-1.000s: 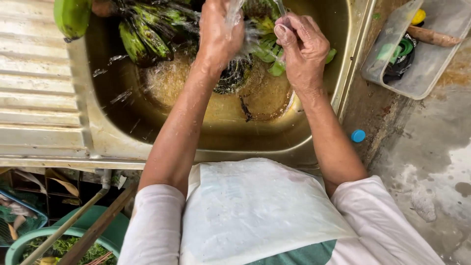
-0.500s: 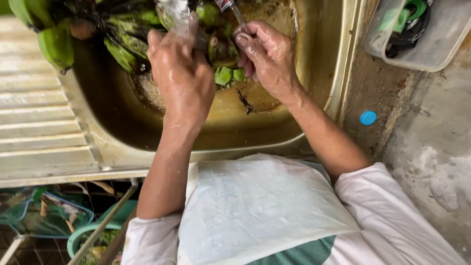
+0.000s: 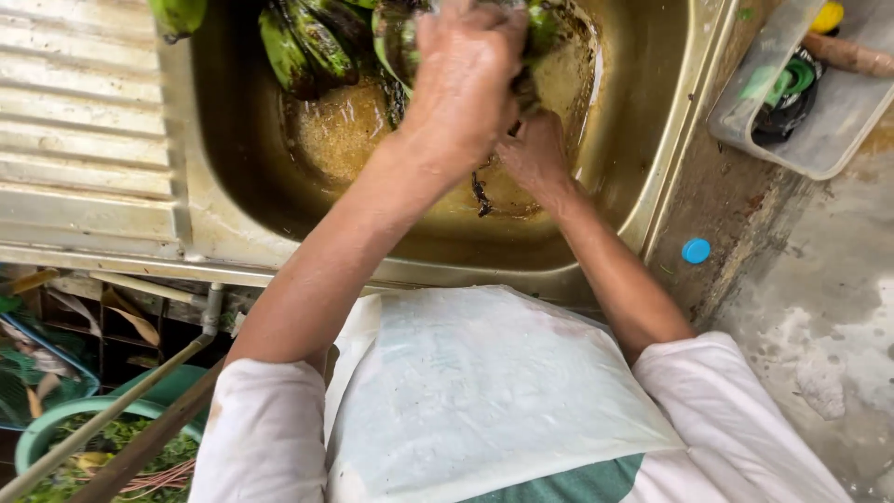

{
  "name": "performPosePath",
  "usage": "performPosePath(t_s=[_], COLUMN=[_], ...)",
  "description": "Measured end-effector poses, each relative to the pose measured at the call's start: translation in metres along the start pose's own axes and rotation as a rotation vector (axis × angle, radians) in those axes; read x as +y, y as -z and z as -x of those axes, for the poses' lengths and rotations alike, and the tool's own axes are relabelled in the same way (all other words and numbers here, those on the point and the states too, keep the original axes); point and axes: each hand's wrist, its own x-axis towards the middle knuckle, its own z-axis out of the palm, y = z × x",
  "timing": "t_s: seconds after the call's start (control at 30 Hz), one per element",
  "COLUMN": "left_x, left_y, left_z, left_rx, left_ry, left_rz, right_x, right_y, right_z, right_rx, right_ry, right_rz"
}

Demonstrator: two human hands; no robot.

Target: Washing bunches of green bananas in an outdoor sink.

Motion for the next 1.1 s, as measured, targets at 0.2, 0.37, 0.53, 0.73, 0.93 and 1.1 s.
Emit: performPosePath(t_s=[0.2,0.37,0.53,0.73,0.93,1.1], left_x=[0.004,-0.019,-0.018,-0.045,-0.055,-0.057], left_y=[-0.013,0.005,0.048,0.057,0.057,0.049], left_z=[0.002,0.009,-0.001,-0.004,-0.010,-0.031], left_rx=[0.075,-0.053,-0.249,-0.197,-0.270,-0.315], left_ry=[-0.034,0.066,-0.269,-0.321,-0.290,0.015], left_rz=[-0.051,-0.116,-0.130,-0.089,0.064,0.360], right_x=[0.009,-0.005,-0.028,-0.002,-0.020,-0.055], right_y=[-0.024,-0.009,0.007,-0.012,0.034,0.044], right_z=[-0.020,-0.030,-0.025,-0.028,0.032,0.093], right_rx=[0.057,0.075,-0.006,0.119,0.314,0.445], right_ry=[0.203,0.219,0.075,0.306,0.019,0.135], right_rz=[-0.343,-0.393,-0.349,-0.355,-0.636,-0.684])
